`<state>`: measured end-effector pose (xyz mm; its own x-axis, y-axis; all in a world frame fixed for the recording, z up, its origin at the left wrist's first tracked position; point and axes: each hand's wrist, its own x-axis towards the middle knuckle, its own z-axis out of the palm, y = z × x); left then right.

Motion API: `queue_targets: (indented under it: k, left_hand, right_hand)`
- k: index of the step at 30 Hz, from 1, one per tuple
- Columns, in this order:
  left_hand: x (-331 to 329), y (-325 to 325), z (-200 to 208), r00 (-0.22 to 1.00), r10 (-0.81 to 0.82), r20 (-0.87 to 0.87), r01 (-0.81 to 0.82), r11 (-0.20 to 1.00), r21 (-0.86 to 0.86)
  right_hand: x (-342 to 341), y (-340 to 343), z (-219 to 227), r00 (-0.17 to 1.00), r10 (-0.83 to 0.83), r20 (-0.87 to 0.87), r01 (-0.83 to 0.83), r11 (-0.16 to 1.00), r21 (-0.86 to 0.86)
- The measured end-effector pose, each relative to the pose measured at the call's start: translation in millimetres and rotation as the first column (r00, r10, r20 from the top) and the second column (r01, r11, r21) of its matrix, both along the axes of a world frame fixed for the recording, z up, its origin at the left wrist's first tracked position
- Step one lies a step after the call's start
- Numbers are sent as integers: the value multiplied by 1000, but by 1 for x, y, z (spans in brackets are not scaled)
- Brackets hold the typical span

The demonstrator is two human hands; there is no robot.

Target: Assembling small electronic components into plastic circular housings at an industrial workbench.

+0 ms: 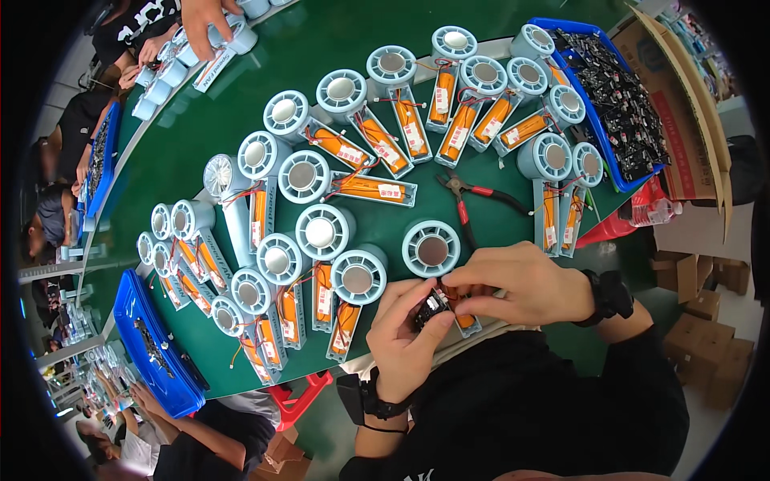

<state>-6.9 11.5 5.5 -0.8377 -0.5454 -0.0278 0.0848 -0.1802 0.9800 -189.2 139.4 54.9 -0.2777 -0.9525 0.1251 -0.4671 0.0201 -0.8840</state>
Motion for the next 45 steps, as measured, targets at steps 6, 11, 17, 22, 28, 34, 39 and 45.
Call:
queue_targets:
  k: [6, 11, 17, 22, 28, 34, 39, 45]
  left_hand:
    - [-8, 1, 3, 996, -29, -84, 41, 989, 145]
    - [-10, 8, 4, 1000, 4, -12, -3, 994, 110]
    - [-15, 26, 6, 987, 158, 39, -150, 976, -161]
    - [-12, 31, 7, 975, 140, 171, -139, 990, -14]
    - [-11, 28, 1, 975, 93, 204, -62, 986, -151]
    - [-8, 27, -2, 979, 95, 179, -31, 943, -331]
    - [4, 20, 13, 946, 17, 325, -13, 1000, -15]
    - [6, 9, 17, 958, -20, 285, 7, 999, 46]
  right_hand:
    - [-8, -8, -6, 999, 29, 22, -28, 1000, -9]
    - [-6, -10, -17, 957, -13, -289, -31, 989, -145]
    - [-12, -12, -16, 760, -6, -650, -149, 972, -184]
    - [-4, -9, -13, 637, -70, -767, -119, 975, -188]
    - [7, -4, 4, 688, 6, -726, -6, 1000, 3]
    - [12, 0, 5, 754, 36, -656, 61, 990, 124]
    - [10, 2, 12, 779, 89, -620, 61, 974, 216]
    - [6, -3, 36, 909, 202, -365, 12, 863, 506]
